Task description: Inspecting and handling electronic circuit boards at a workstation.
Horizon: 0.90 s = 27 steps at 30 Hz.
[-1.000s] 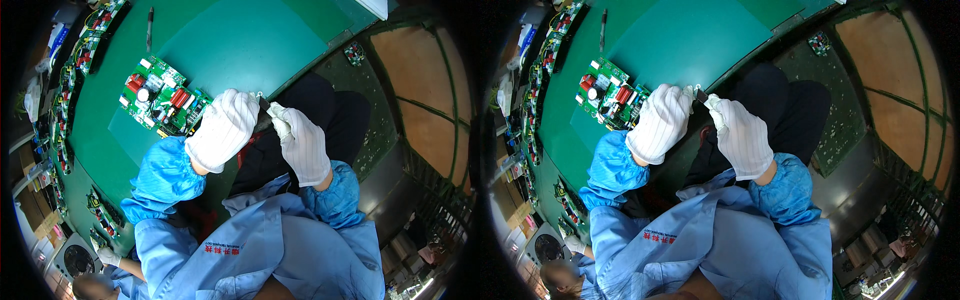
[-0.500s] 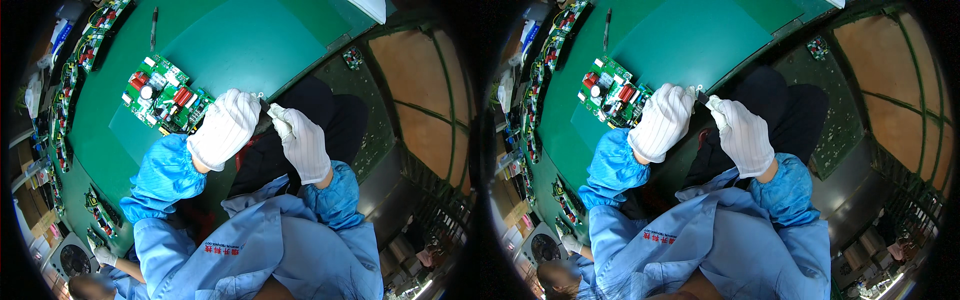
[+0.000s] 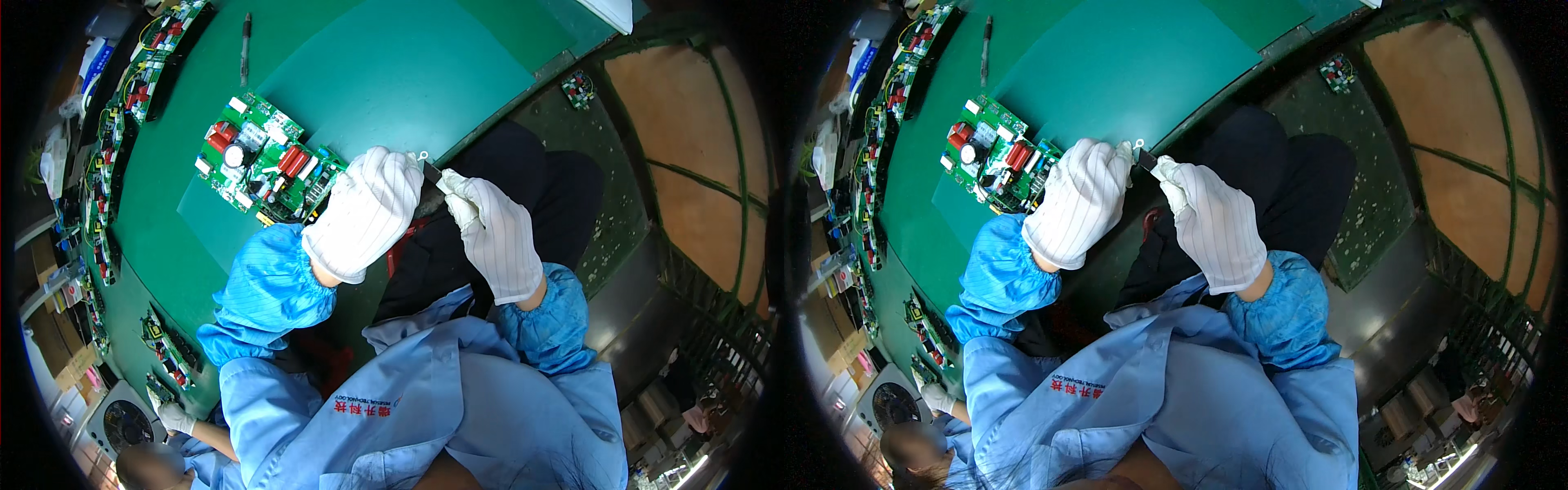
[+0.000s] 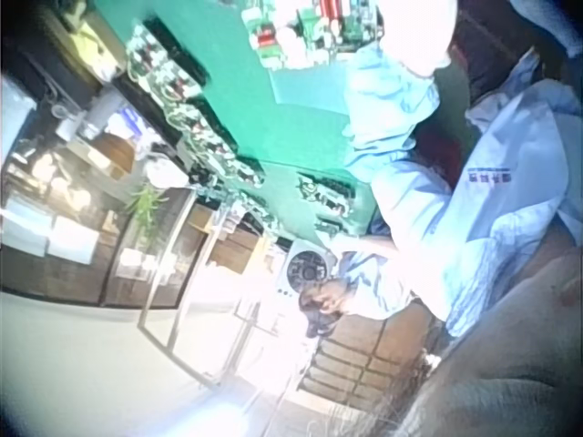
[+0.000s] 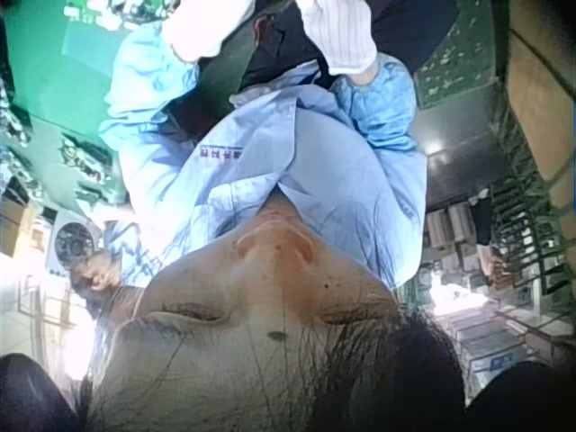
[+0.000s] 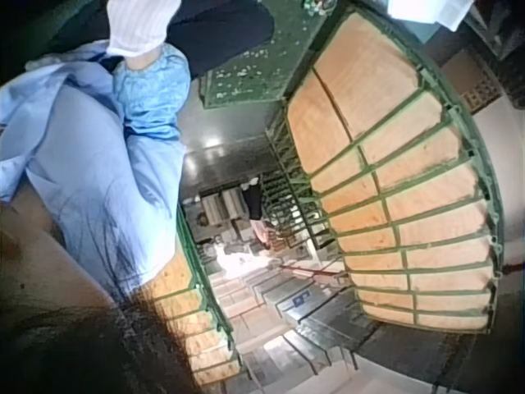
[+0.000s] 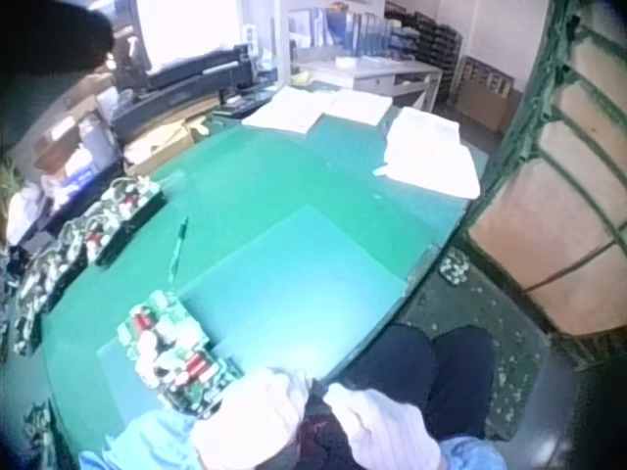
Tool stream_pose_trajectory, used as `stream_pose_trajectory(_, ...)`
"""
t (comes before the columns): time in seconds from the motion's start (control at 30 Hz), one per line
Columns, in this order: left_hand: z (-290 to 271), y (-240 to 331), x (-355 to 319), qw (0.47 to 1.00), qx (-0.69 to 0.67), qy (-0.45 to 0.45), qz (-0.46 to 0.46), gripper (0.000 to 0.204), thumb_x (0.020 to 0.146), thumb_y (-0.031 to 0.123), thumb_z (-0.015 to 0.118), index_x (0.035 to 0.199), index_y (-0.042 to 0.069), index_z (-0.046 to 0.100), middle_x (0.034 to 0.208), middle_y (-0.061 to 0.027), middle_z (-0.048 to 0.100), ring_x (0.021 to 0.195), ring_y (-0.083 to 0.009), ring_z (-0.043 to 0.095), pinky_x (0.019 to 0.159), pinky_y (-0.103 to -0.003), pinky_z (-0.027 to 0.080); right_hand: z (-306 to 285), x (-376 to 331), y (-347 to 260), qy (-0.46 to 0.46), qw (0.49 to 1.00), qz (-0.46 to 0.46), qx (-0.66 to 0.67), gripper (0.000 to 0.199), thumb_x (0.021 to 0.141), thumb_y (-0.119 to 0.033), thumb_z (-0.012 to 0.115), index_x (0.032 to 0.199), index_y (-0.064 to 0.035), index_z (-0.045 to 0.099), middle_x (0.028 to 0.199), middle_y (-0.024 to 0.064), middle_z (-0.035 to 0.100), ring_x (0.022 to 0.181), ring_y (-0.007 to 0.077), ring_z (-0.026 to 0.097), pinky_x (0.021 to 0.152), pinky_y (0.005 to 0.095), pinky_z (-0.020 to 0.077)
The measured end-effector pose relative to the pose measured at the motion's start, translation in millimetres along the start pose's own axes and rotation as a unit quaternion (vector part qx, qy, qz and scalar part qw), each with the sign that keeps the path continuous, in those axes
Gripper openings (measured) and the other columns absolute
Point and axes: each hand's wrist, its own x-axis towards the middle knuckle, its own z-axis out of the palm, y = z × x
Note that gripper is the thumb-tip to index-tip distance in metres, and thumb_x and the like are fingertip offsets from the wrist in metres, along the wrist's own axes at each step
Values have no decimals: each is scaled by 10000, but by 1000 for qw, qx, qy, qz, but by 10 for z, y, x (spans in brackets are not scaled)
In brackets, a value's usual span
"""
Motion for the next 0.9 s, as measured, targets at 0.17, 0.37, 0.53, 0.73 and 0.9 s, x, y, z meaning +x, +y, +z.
stream_pose_trajectory(0.17, 29, -20, -3, 1000, 7, -6, 16, 190, 781, 98, 633, 953, 15, 626, 873, -73, 559, 802, -204, 554, 566, -314, 422, 10, -4, 21, 8, 1000, -2, 10, 293, 730, 39, 541, 1018, -9, 555, 852, 174, 594, 703, 381, 612, 575, 415, 514)
stream_pose_trajectory(0.37, 19, -11, -11, 1000, 12, -13, 17, 187, 779, 102, 631, 945, 16, 623, 864, -68, 553, 791, -202, 548, 562, -315, 427, -26, 19, -34, 2, 1000, 4, 8, 295, 734, 43, 542, 1023, -14, 554, 857, 169, 597, 708, 373, 616, 579, 408, 515)
stream_pose_trajectory(0.53, 11, -16, 2, 999, 32, -15, 24, 171, 777, 109, 631, 922, 21, 618, 841, -60, 546, 788, -200, 547, 564, -315, 430, 6, 8, 20, -8, 1000, 18, -5, 308, 737, 29, 545, 1042, -14, 552, 878, 172, 601, 715, 376, 620, 586, 411, 519)
stream_pose_trajectory(0.73, 12, 12, 12, 1000, -19, -19, -16, 87, 841, 85, 636, 820, 12, 594, 773, -92, 532, 743, -245, 565, 585, -363, 468, 31, -7, 76, 11, 1000, 4, 2, 325, 738, 27, 542, 1060, -10, 555, 884, 179, 609, 723, 380, 625, 595, 417, 524)
stream_pose_trajectory(0.9, -5, 21, 23, 999, -31, 0, -19, 81, 838, 79, 635, 826, 10, 594, 778, -96, 532, 750, -249, 565, 595, -363, 471, -12, 13, 32, -4, 1000, 10, 18, 312, 742, 29, 542, 1052, -2, 558, 873, 183, 610, 726, 385, 625, 595, 420, 524)
